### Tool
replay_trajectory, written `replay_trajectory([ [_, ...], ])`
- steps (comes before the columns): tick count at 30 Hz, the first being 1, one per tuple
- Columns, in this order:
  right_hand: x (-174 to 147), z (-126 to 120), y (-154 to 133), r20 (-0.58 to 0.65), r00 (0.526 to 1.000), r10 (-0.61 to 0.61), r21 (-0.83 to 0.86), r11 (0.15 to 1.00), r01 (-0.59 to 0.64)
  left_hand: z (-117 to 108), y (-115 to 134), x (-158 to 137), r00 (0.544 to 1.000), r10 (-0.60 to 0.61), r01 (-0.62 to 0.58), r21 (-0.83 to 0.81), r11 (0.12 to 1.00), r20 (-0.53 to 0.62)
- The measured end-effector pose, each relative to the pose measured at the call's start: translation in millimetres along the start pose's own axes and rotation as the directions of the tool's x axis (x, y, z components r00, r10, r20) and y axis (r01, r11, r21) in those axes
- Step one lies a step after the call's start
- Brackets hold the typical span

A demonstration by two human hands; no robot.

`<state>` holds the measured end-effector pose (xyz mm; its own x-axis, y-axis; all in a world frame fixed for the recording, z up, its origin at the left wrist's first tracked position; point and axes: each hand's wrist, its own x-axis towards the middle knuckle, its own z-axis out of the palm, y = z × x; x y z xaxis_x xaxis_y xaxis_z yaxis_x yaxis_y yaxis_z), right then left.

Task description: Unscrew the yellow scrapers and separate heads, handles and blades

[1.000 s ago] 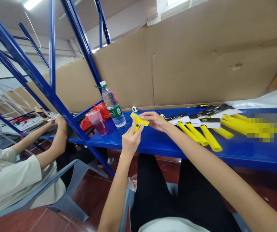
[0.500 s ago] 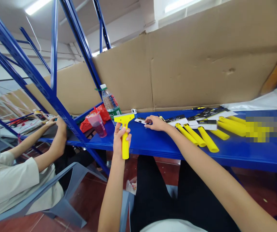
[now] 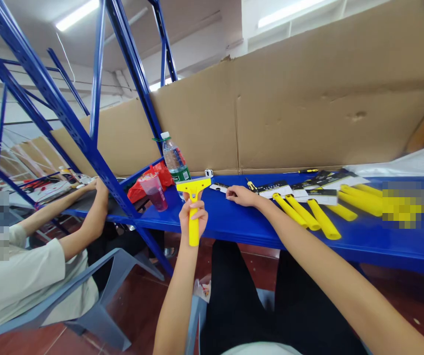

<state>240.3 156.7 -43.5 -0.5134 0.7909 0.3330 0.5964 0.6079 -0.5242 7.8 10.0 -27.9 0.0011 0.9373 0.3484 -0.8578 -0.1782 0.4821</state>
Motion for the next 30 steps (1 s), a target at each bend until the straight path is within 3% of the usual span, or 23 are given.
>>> replay_trajectory([
  [2,1.2,4.2,0.4,-0.008,1.0,0.004,-0.035,0.999,-0.004,2.9,-1.1,0.7,0.999,-0.034,0.031,-0.113,0.993,-0.025],
  [11,1.2,8.9,0.2,-0.049,0.999,0.016,-0.128,0.991,-0.022,15.5,-7.9,12.3,0.949,-0.22,0.182,-0.175,0.968,-0.228],
  [18,1.9,8.1,2.5,-0.075,0.997,0.019,-0.121,0.992,-0.028,11.2,-12.7,17.7,0.927,-0.266,0.23,-0.161,0.96,-0.264],
  [30,5.6,13.9,6.8,-0.136,0.991,-0.008,-0.044,0.999,0.002,5.6,-14.2,18.7,0.931,-0.268,0.236,-0.152,0.96,-0.248],
])
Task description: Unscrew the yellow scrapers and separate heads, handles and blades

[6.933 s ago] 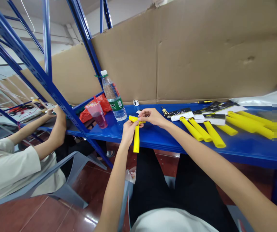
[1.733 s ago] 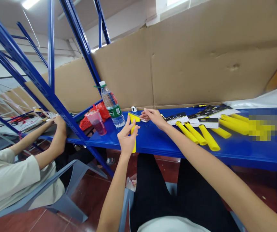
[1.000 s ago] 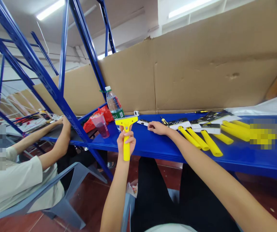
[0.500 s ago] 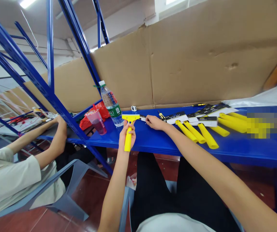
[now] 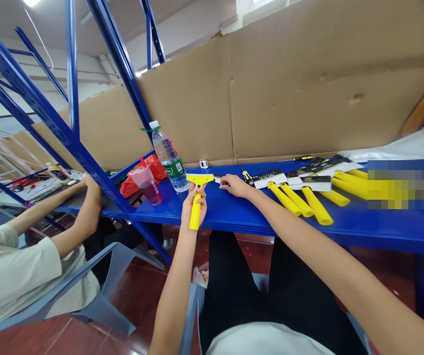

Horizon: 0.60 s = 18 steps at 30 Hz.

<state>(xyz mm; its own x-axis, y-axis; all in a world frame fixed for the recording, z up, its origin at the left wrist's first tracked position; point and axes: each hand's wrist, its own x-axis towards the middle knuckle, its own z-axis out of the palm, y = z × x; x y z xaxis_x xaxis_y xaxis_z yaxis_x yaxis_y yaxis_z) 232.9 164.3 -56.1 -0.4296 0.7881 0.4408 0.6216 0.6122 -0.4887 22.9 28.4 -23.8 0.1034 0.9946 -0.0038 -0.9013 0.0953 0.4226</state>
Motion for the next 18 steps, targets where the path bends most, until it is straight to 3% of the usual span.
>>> replay_trajectory([
  [6,1.2,-1.9,-10.5,-0.167,0.986,0.001,0.108,0.994,0.017,2.6,-0.4,1.4,0.999,-0.034,0.034,-0.039,0.999,-0.015],
  [12,2.5,-9.9,-24.7,-0.399,0.917,0.012,0.38,0.912,0.154,12.3,-8.0,-1.2,0.993,-0.084,0.08,-0.048,0.996,-0.078],
  [18,0.0,-17.1,-39.6,-0.374,0.92,0.115,0.657,0.733,0.175,15.9,-17.5,-4.0,0.993,-0.093,0.091,-0.033,0.995,-0.069],
])
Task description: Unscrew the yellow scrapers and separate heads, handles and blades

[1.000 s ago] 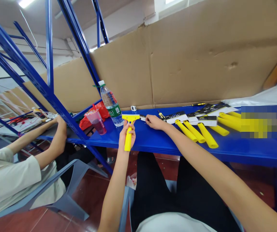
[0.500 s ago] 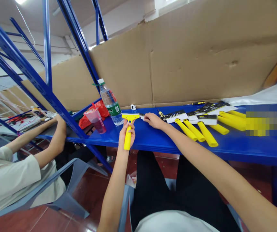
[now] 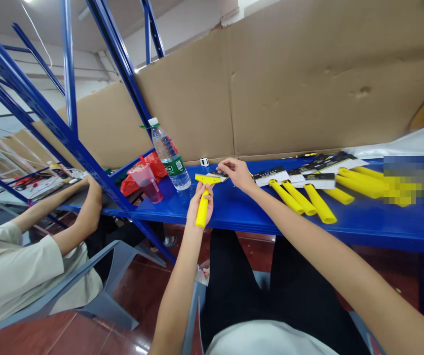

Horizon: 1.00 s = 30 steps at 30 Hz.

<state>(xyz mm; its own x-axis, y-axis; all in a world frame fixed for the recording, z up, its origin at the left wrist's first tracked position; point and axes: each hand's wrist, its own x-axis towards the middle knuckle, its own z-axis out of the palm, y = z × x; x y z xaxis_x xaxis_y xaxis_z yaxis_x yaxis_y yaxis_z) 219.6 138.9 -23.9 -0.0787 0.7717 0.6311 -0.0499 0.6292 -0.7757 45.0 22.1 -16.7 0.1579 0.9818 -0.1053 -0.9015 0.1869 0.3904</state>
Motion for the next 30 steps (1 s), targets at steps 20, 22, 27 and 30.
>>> replay_trajectory([
  [20,-9.3,12.6,-16.5,0.309,0.928,0.208,0.15,0.953,-0.263,4.7,-22.9,-0.1,0.999,0.037,-0.036,0.128,0.991,-0.006],
  [22,-9.8,12.9,-17.6,0.302,0.93,0.209,0.148,0.953,-0.262,4.8,-23.2,-0.5,0.999,0.034,-0.034,0.12,0.992,0.003],
  [27,-10.6,11.9,-20.0,0.315,0.932,0.179,0.137,0.963,-0.231,4.7,-23.4,-0.6,0.999,0.033,-0.029,0.133,0.991,-0.028],
  [30,-10.6,10.7,-20.5,0.32,0.93,0.179,0.121,0.966,-0.227,4.5,-23.1,-0.5,0.999,0.039,-0.034,0.147,0.989,-0.03],
])
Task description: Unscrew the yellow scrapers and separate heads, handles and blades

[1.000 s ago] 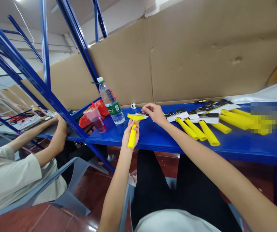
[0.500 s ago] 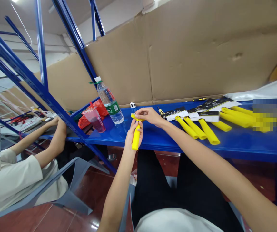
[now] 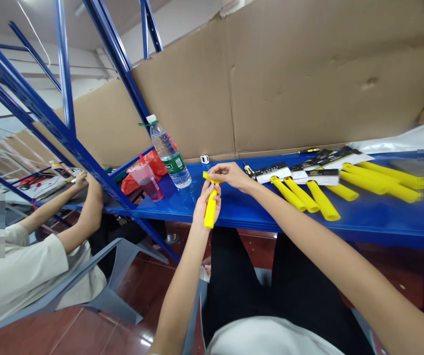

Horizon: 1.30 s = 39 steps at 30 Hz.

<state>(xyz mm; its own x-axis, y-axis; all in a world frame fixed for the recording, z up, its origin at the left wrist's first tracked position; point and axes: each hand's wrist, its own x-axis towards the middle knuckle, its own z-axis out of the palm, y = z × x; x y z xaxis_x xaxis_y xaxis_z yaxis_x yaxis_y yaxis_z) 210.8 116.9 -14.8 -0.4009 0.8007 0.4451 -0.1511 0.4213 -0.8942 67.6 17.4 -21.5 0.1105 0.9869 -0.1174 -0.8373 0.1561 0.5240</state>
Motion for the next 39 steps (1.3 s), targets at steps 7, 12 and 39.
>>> replay_trajectory([
  [7,-0.3,-0.2,-0.2,0.013,1.0,-0.027,0.007,1.0,0.027,-1.5,0.7,1.1,0.999,0.006,-0.007,0.018,1.0,0.047],
  [12,1.7,-0.6,3.1,-0.015,1.0,0.004,0.011,1.0,-0.004,-1.1,1.4,0.7,1.0,0.004,-0.005,0.006,1.0,0.031],
  [39,1.4,-1.2,0.8,-0.019,1.0,-0.004,-0.01,1.0,0.004,-5.3,-2.0,3.2,0.999,0.022,-0.023,0.031,0.999,0.031],
])
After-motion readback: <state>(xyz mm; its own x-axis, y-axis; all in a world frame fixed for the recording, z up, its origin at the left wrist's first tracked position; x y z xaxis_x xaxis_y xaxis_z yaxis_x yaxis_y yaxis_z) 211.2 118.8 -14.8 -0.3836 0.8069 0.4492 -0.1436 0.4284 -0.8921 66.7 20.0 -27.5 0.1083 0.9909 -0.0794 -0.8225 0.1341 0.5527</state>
